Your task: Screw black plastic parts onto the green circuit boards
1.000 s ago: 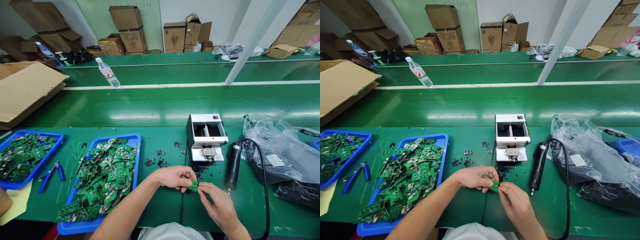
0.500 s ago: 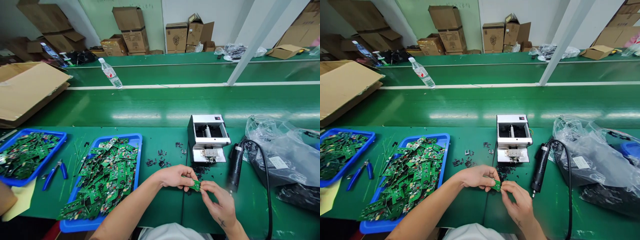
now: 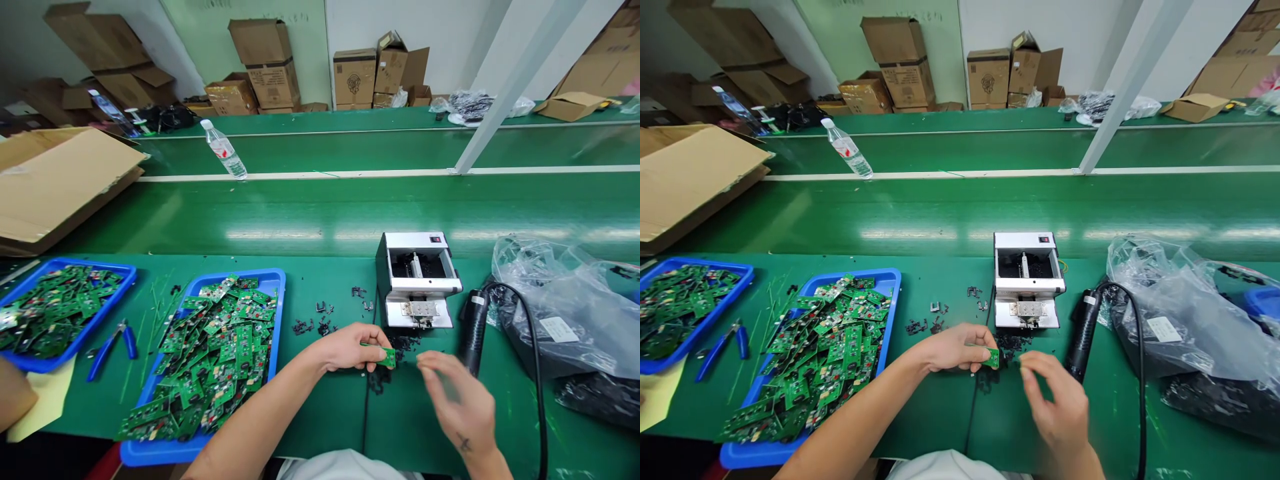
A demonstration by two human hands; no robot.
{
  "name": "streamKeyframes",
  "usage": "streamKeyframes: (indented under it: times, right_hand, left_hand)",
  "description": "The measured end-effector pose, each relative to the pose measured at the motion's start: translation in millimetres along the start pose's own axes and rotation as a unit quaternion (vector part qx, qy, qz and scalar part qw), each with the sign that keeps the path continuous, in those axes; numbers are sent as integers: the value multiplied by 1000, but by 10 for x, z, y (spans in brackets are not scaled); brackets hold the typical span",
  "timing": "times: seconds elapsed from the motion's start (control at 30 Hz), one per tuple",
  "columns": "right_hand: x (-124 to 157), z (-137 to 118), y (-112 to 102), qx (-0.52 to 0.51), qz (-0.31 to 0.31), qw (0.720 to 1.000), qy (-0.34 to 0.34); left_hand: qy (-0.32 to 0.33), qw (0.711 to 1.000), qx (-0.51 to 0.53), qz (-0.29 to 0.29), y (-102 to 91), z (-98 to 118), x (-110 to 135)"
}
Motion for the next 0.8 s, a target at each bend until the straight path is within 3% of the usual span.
streamKeyframes:
  times: [0.07, 0.13, 0.2, 0.3, 0.47, 0.6, 0.67, 0.8]
  right_hand:
    - [-100, 248, -302, 58, 67, 993, 78]
    - [-178, 610, -584, 149, 102, 956, 231]
    - [-222, 948, -699, 195, 59, 906, 372]
    - [-276, 1256, -660, 171, 7, 869, 464]
    - [-261, 1443, -448, 6, 32, 881, 473]
    - [-265, 1271, -360, -231, 45, 880, 413]
    - [-321, 1089, -401, -351, 64, 859, 367]
    - [-569, 610, -462, -561, 59, 779, 272]
  left_hand:
    - [0, 999, -9, 34, -102, 56, 8]
    - [4, 997, -17, 70, -205, 138, 24]
    - [10, 994, -17, 104, -292, 225, 37]
    - [22, 989, -21, 142, -374, 332, 38]
    - [26, 984, -47, 168, -431, 399, -8]
    - [29, 988, -33, 147, -422, 388, -64]
    - [30, 990, -28, 134, -406, 392, -86]
    - [27, 990, -47, 127, -368, 431, -105]
Point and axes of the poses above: each hand's wrist, its own x-axis away from the middle knuckle, its own y-axis out of the palm, z = x × y, the point moved 8 cm from there along -x, towards the middle knuckle, and after that the axes turned 1 degree about y, right-handed, at the moved point
